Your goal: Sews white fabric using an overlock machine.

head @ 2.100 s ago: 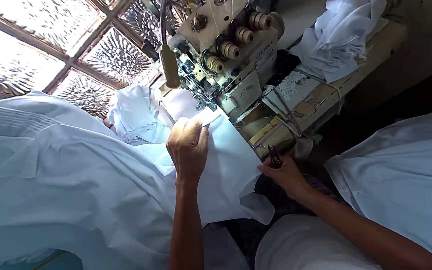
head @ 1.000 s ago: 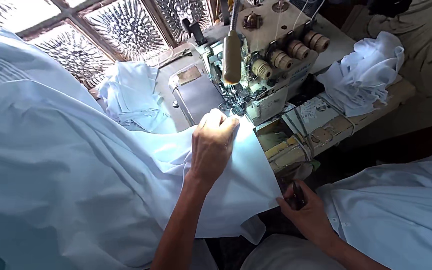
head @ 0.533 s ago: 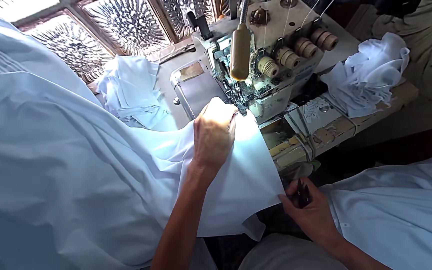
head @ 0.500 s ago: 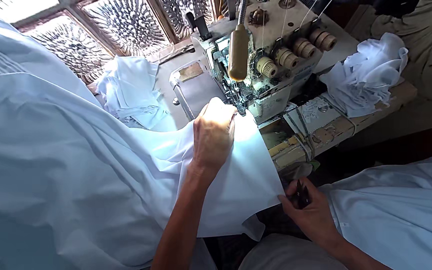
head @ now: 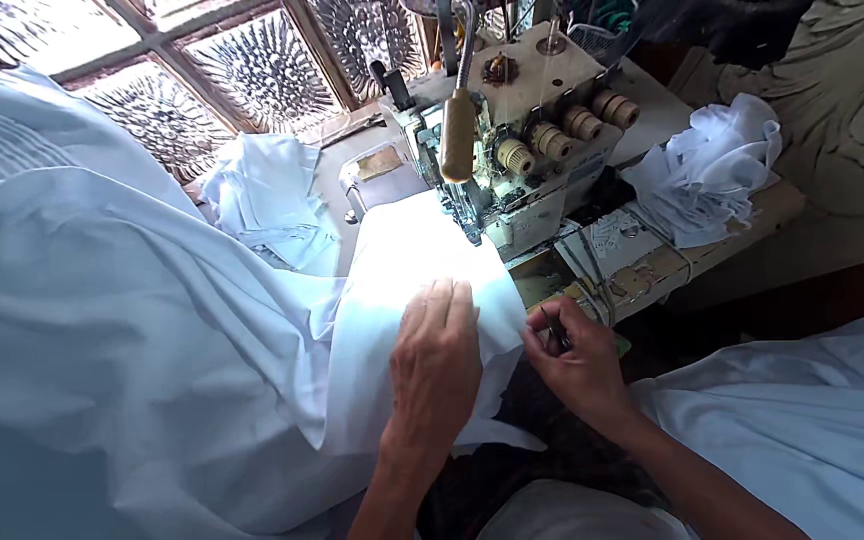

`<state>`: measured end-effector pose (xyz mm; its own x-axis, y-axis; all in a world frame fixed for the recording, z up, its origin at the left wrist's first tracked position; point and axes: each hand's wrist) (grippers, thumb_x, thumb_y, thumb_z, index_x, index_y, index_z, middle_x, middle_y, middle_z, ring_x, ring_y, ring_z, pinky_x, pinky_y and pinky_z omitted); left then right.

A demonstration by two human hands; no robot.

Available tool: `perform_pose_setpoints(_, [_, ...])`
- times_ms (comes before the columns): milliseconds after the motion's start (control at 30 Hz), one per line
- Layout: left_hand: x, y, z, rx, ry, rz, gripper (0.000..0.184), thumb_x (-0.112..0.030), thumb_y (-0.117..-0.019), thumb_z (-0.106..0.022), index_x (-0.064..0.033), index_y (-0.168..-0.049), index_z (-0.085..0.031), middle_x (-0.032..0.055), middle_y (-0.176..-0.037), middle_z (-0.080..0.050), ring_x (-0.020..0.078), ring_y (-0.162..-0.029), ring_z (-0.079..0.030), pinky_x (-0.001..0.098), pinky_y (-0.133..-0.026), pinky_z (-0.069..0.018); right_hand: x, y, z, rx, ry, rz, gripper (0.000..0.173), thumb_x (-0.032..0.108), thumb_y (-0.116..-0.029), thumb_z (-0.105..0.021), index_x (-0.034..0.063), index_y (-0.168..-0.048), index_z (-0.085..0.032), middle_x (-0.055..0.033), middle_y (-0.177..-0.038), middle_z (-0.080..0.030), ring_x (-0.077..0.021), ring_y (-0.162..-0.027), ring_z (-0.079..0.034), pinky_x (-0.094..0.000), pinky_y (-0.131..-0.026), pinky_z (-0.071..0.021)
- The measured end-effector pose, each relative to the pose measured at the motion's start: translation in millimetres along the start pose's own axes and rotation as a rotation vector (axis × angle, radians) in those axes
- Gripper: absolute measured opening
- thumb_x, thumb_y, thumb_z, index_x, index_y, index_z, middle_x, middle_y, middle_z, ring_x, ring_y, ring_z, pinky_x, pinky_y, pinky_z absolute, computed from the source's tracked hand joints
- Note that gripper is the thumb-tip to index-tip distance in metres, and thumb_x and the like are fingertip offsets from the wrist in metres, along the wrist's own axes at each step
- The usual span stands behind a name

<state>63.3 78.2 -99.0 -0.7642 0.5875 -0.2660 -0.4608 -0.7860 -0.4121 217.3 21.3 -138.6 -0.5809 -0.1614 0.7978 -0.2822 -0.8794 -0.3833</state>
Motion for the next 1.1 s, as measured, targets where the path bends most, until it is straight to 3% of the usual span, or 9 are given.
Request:
perform_pose_setpoints(167, [21.9, -29.6, -4.5, 0.046, -0.011, 0.043, 0.028, -0.012, -0.1033, -0.052, 0.0091, -0.108, -0.071, 0.0276, -0.111, -0.07, 0.0435, -0.108, -0.068, 0.0565, -0.091, -0.0528, 2.3, -30.3, -12.2, -0.009, 0.098, 0.138, 0.026, 0.002, -0.0879, -0.066, 0.0006, -0.113, -0.072, -0.0101, -0.09, -0.071, -0.0155, -0.067, -0.063, -0.0298, -0.057, -0.0515])
perform_pose_setpoints(233, [28.8, -39.1, -4.1, 0.069, -0.023, 0.056, 0.028, -0.01, -0.1037, -0.053, 0.0103, -0.112, -0.07, 0.0289, -0.116, -0.069, 0.0447, -0.115, -0.066, 0.0583, -0.097, -0.0505, 4.5, -39.9, -15.3, -0.003, 0.167, 0.193, 0.025, 0.001, -0.091, -0.066, -0.001, -0.115, -0.074, -0.015, -0.094, -0.072, -0.024, -0.074, -0.07, -0.0372, -0.061, -0.0565])
perform_pose_setpoints(400, [43.0, -55.9, -4.4, 0.106, -0.063, 0.147, 0.037, -0.011, -0.1035, -0.052, 0.0042, -0.136, -0.061, 0.026, -0.139, -0.06, 0.0447, -0.129, -0.057, 0.0616, -0.101, -0.0457, 14.1, -52.4, -15.6, 0.036, 0.373, 0.222, 0.026, -0.003, -0.089, -0.067, 0.0004, -0.114, -0.075, -0.016, -0.084, -0.067, -0.0292, -0.061, -0.065, -0.0405, -0.048, -0.0499])
perform_pose_setpoints(533, [55.6, -76.1, -7.6, 0.052, -0.052, 0.226, 0.033, -0.008, -0.1001, -0.054, 0.0017, -0.129, -0.067, 0.0219, -0.137, -0.062, 0.0431, -0.131, -0.056, 0.0613, -0.099, -0.0452, 13.6, -52.5, -15.5, 0.046, 0.482, 0.257, 0.029, 0.0, -0.0898, -0.068, 0.0013, -0.118, -0.075, -0.0171, -0.081, -0.067, -0.0304, -0.055, -0.064, -0.0407, -0.043, -0.0472])
perform_pose_setpoints(667, [59.3, -87.6, -5.9, -0.021, -0.064, 0.32, 0.025, -0.004, -0.1015, -0.052, 0.0082, -0.116, -0.067, 0.0295, -0.124, -0.061, 0.049, -0.121, -0.056, 0.0606, -0.093, -0.0475, 13.1, -46.9, -3.8, 0.138, 0.315, 0.222, 0.031, 0.001, -0.0922, -0.068, 0.0039, -0.122, -0.074, -0.0158, -0.085, -0.071, -0.0312, -0.066, -0.068, -0.0452, -0.054, -0.0534])
perform_pose_setpoints(800, [63.8, -77.0, -3.8, -0.09, -0.08, 0.38, 0.025, -0.001, -0.1017, -0.049, 0.0133, -0.113, -0.066, 0.034, -0.117, -0.063, 0.0495, -0.111, -0.064, 0.0614, -0.092, -0.0497, 4.5, -34.5, 3.7, 0.107, 0.147, 0.205, 0.022, 0.004, -0.0974, -0.059, 0.0013, -0.113, -0.075, -0.0128, -0.091, -0.073, -0.0239, -0.069, -0.068, -0.0412, -0.06, -0.0555])
perform_pose_setpoints(933, [72.7, -35.7, -3.0, -0.217, -0.061, 0.335, 0.02, -0.008, -0.102, -0.054, 0.0091, -0.103, -0.063, 0.0308, -0.106, -0.062, 0.0479, -0.093, -0.065, 0.0622, -0.075, -0.0529, 6.3, -32.1, 17.7, 0.068, 0.199, 0.184, 0.054, 0.046, -0.1056, -0.039, 0.0026, -0.12, -0.067, -0.007, -0.08, -0.066, -0.0202, -0.06, -0.06, -0.0399, -0.051, -0.0474])
perform_pose_setpoints(1000, [74.8, -21.9, 0.8, -0.315, -0.044, 0.351, 0.022, -0.01, -0.1023, -0.054, 0.0092, -0.1, -0.065, 0.0297, -0.105, -0.064, 0.0451, -0.091, -0.066, 0.0595, -0.077, -0.0535, 11.5, -33.2, 19.0, 0.059, 0.256, 0.181, 0.051, 0.04, -0.1065, -0.032, 0.0026, -0.118, -0.064, -0.005, -0.073, -0.059, -0.02, -0.055, -0.056, -0.039, -0.046, -0.0424])
perform_pose_setpoints(1100, [68.8, -6.8, 11.8, -0.433, -0.015, 0.373, 0.021, -0.009, -0.1019, -0.056, 0.0089, -0.099, -0.066, 0.0262, -0.1, -0.064, 0.0369, -0.084, -0.065, 0.0504, -0.074, -0.0536, 24.5, -42.1, 12.0, 0.053, 0.364, 0.195, 0.028, 0.021, -0.1029, -0.052, 0.0002, -0.118, -0.062, -0.0119, -0.083, -0.065, -0.0261, -0.056, -0.061, -0.0431, -0.046, -0.0476])
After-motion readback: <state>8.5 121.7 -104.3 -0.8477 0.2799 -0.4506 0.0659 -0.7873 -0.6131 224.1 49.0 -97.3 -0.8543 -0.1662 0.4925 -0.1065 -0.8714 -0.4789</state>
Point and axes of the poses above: each hand's wrist, its own y-axis away from the middle knuckle, its own z-axis out of the back of the hand, x = y × z
